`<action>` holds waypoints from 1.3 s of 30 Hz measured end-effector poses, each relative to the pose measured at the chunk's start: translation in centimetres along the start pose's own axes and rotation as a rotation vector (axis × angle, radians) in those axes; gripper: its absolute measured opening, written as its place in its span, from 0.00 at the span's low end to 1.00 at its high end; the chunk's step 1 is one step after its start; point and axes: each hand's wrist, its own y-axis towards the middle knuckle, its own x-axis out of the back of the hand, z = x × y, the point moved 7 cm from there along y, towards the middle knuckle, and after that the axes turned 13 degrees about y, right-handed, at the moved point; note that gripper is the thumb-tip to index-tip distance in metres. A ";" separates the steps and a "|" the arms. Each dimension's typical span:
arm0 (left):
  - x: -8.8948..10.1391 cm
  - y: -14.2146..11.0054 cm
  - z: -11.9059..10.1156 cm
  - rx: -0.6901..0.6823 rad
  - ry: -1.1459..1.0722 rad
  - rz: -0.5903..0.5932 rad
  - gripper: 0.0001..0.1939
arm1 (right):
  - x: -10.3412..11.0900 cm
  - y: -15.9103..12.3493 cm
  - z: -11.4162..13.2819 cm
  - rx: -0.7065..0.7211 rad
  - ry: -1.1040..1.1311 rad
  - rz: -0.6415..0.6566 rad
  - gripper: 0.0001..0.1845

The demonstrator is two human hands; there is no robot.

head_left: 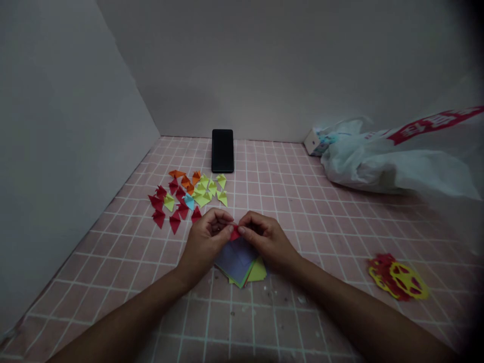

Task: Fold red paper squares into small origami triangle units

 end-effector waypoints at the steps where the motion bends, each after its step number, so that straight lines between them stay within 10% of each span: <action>1: 0.0 0.0 -0.1 -0.010 0.015 0.001 0.06 | 0.0 0.0 0.0 -0.004 0.002 0.003 0.10; 39: 0.0 0.6 0.9 0.046 -0.040 0.047 0.08 | 0.0 0.1 0.5 0.171 -0.276 0.041 0.10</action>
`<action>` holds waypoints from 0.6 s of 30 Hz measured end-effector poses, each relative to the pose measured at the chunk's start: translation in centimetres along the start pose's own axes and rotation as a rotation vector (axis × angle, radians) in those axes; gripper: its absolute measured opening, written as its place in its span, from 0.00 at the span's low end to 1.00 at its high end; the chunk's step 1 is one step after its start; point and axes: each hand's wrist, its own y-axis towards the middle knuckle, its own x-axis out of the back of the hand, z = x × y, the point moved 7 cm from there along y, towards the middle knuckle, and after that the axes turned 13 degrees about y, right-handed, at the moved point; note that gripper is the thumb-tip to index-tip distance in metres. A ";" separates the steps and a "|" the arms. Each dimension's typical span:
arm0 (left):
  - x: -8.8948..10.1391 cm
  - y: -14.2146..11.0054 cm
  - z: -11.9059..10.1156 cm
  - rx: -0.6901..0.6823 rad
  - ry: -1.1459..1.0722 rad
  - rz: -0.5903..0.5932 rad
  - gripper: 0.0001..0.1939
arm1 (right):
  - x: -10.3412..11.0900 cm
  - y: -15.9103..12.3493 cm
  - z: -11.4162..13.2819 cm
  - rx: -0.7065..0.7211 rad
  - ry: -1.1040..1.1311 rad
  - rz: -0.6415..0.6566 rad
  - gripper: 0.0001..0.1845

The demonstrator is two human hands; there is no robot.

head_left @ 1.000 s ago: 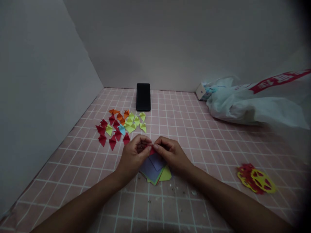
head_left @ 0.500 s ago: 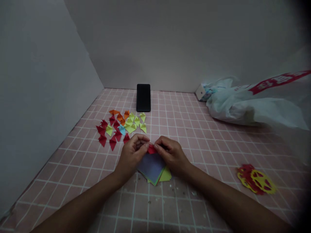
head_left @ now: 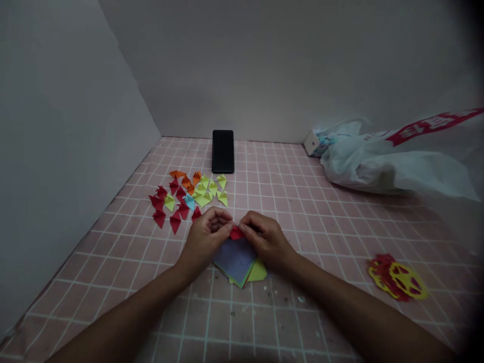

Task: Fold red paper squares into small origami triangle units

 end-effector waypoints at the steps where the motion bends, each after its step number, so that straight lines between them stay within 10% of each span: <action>1: -0.1 0.0 0.1 0.002 0.005 0.009 0.08 | 0.0 0.0 0.0 -0.007 0.007 0.002 0.11; 18: 0.1 -0.2 0.3 -0.015 0.062 -0.024 0.06 | -0.6 -0.3 -2.2 -0.347 0.387 0.010 0.13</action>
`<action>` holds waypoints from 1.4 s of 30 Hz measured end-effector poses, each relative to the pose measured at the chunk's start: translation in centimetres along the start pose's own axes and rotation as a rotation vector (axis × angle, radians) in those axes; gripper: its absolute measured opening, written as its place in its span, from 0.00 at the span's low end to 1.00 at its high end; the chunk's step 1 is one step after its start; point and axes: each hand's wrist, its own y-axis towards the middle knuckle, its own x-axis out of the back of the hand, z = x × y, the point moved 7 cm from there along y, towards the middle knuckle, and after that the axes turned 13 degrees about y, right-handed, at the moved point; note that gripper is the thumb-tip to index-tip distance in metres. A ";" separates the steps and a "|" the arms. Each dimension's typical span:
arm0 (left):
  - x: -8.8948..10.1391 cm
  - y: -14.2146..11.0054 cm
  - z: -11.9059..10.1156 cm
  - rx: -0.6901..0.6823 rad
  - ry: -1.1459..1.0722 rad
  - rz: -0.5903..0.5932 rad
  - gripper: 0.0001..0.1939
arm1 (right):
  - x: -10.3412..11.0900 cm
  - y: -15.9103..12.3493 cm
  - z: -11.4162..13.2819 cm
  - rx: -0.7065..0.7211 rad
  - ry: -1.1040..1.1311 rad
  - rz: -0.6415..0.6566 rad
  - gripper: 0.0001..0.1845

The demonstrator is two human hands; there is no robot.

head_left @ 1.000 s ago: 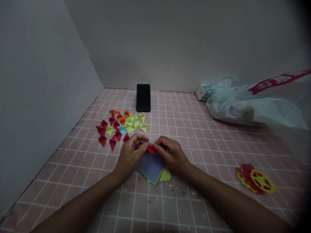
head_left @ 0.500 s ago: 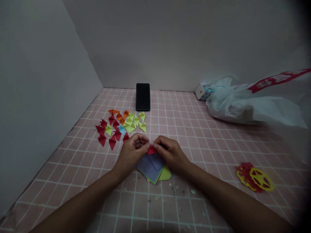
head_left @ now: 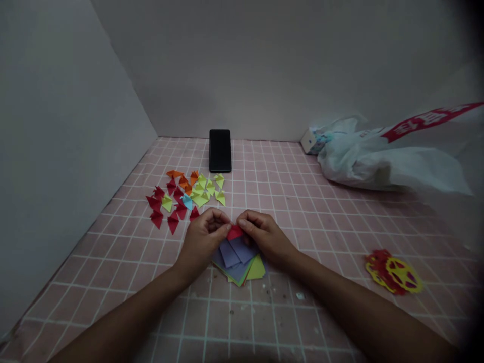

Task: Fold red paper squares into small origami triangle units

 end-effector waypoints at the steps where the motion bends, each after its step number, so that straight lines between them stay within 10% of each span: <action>1: 0.0 0.0 0.0 -0.009 0.010 -0.004 0.05 | 0.0 0.0 -0.1 -0.009 0.028 0.002 0.13; 13: 0.5 0.0 0.0 0.015 0.002 -0.047 0.06 | -0.1 -0.1 -0.1 -0.026 0.150 0.015 0.09; 42: 0.2 0.3 -0.5 -0.031 0.208 0.040 0.06 | -0.3 -0.6 1.6 0.299 -0.338 -0.028 0.06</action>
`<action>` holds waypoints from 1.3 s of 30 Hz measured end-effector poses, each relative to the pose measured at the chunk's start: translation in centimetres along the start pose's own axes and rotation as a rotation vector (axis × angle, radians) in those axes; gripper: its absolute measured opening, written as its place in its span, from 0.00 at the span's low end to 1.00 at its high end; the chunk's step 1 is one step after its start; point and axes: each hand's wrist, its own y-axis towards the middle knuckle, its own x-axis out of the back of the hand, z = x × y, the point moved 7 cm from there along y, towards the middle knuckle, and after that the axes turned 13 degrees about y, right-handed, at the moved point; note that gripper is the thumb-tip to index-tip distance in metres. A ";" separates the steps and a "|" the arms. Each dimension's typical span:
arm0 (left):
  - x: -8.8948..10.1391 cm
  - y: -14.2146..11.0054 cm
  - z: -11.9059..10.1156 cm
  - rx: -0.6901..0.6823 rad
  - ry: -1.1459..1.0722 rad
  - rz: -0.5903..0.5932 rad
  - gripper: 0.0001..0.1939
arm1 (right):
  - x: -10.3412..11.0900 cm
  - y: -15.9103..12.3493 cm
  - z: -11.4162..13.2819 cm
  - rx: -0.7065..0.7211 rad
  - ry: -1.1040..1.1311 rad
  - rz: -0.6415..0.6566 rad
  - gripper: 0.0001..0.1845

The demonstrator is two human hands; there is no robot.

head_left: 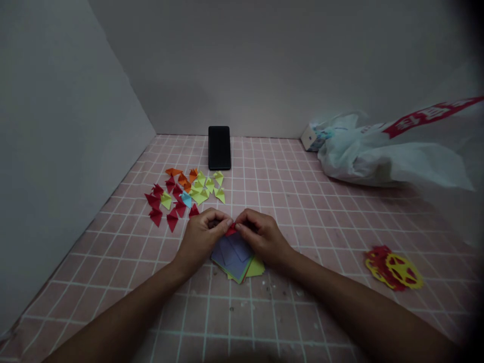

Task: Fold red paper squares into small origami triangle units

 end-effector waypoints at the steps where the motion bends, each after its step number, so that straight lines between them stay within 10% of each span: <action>1: 0.0 0.0 0.0 -0.003 0.005 0.001 0.06 | 0.0 0.0 -0.1 -0.010 0.010 -0.003 0.06; 39: -0.3 -0.1 0.2 0.042 -0.238 -0.051 0.09 | 0.1 0.2 0.0 -0.059 0.078 0.020 0.08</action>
